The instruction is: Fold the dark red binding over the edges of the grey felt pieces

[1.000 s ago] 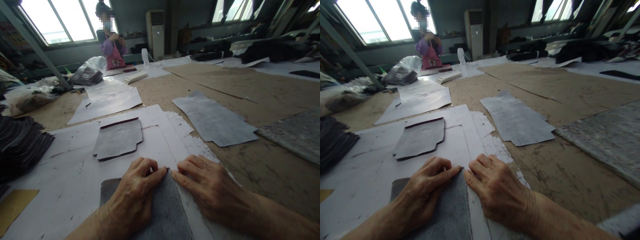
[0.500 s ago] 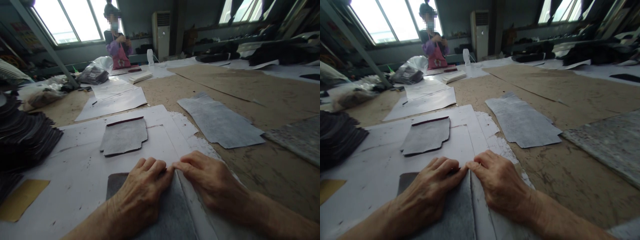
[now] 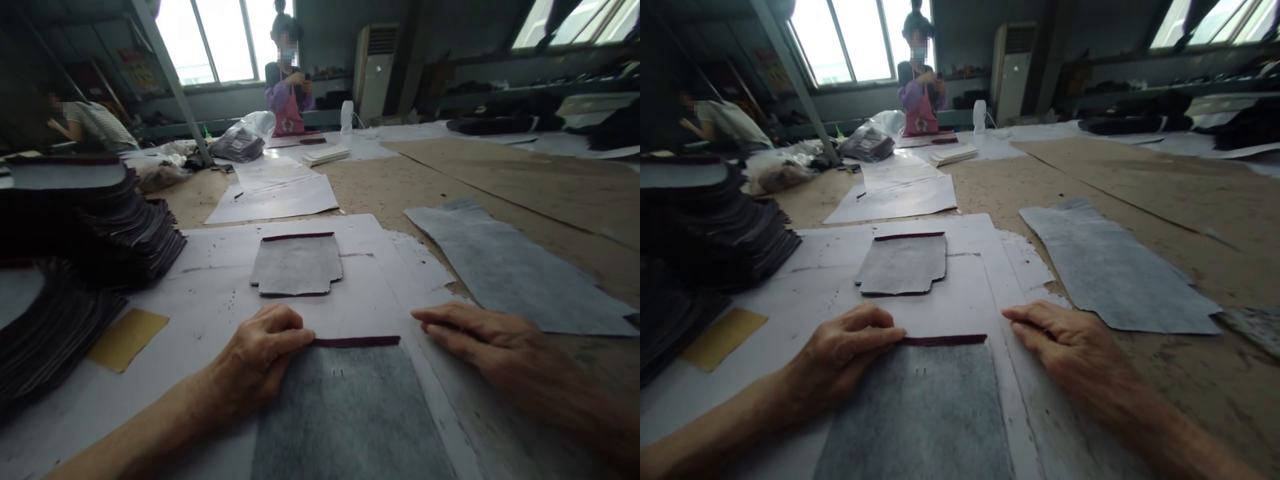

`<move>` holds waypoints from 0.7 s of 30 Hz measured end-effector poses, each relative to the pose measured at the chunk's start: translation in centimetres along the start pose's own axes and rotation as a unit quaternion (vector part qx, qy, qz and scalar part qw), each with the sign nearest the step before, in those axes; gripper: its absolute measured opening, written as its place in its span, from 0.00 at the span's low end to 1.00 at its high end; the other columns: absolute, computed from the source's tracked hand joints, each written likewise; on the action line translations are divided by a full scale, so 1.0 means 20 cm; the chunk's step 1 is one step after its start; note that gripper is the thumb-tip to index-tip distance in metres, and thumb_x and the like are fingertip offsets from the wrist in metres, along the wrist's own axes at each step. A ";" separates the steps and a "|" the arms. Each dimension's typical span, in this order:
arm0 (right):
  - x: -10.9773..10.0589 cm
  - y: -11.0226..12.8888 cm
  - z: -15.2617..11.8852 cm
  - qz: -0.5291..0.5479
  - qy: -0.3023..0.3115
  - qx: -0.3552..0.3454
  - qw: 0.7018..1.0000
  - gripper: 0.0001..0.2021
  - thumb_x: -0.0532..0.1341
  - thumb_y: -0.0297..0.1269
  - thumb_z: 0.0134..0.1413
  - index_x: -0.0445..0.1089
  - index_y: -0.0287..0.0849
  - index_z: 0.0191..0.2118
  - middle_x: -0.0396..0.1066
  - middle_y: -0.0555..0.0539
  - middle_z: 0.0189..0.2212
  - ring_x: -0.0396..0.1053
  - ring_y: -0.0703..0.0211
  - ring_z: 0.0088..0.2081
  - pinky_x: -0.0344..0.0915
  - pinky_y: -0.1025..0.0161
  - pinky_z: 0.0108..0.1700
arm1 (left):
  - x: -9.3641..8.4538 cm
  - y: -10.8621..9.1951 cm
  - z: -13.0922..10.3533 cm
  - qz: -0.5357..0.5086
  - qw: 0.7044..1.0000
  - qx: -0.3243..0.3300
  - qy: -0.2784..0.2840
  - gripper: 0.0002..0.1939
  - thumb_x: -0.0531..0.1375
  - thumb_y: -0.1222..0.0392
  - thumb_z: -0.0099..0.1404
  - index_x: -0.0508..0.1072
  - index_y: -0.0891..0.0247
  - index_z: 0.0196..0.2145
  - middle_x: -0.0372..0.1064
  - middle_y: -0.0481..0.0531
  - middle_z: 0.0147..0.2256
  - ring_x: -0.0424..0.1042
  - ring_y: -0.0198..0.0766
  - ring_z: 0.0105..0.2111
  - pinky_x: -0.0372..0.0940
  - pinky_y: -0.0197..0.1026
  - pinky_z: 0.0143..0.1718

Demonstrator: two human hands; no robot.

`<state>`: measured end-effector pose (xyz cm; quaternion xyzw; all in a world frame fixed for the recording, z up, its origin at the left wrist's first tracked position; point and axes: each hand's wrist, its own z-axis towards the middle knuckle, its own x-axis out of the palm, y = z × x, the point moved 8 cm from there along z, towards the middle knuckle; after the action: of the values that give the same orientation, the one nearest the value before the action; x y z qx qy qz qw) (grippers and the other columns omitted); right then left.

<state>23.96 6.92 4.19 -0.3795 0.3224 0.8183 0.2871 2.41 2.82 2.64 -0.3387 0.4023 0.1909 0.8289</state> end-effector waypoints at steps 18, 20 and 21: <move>0.28 0.55 0.04 -0.038 0.060 -0.221 0.973 0.17 0.45 0.19 0.53 0.71 0.31 0.35 0.66 0.41 0.26 0.61 0.57 0.29 0.65 0.60 0.30 | -0.07 0.00 -0.06 0.009 0.999 0.044 0.001 0.15 0.48 0.76 0.59 0.70 0.70 0.38 0.63 0.55 0.29 0.61 0.37 0.29 0.62 0.39 0.30; 0.29 0.54 0.08 -0.035 0.077 -0.178 0.980 0.15 0.47 0.21 0.52 0.71 0.35 0.30 0.65 0.42 0.25 0.60 0.58 0.28 0.63 0.61 0.28 | -0.06 -0.01 -0.06 0.014 0.999 0.050 0.002 0.14 0.48 0.76 0.57 0.70 0.70 0.37 0.63 0.54 0.27 0.60 0.37 0.28 0.61 0.40 0.29; 0.30 0.54 0.10 -0.032 0.081 -0.161 0.983 0.14 0.48 0.22 0.52 0.71 0.35 0.28 0.65 0.42 0.26 0.60 0.58 0.28 0.63 0.61 0.28 | -0.05 -0.01 -0.05 0.018 0.999 0.050 0.006 0.15 0.48 0.76 0.56 0.70 0.70 0.37 0.63 0.54 0.27 0.60 0.37 0.28 0.61 0.40 0.29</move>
<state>12.07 2.94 3.76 -0.4960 0.1965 0.8164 0.2212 1.30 1.86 3.08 -0.2906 0.4223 0.1832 0.8388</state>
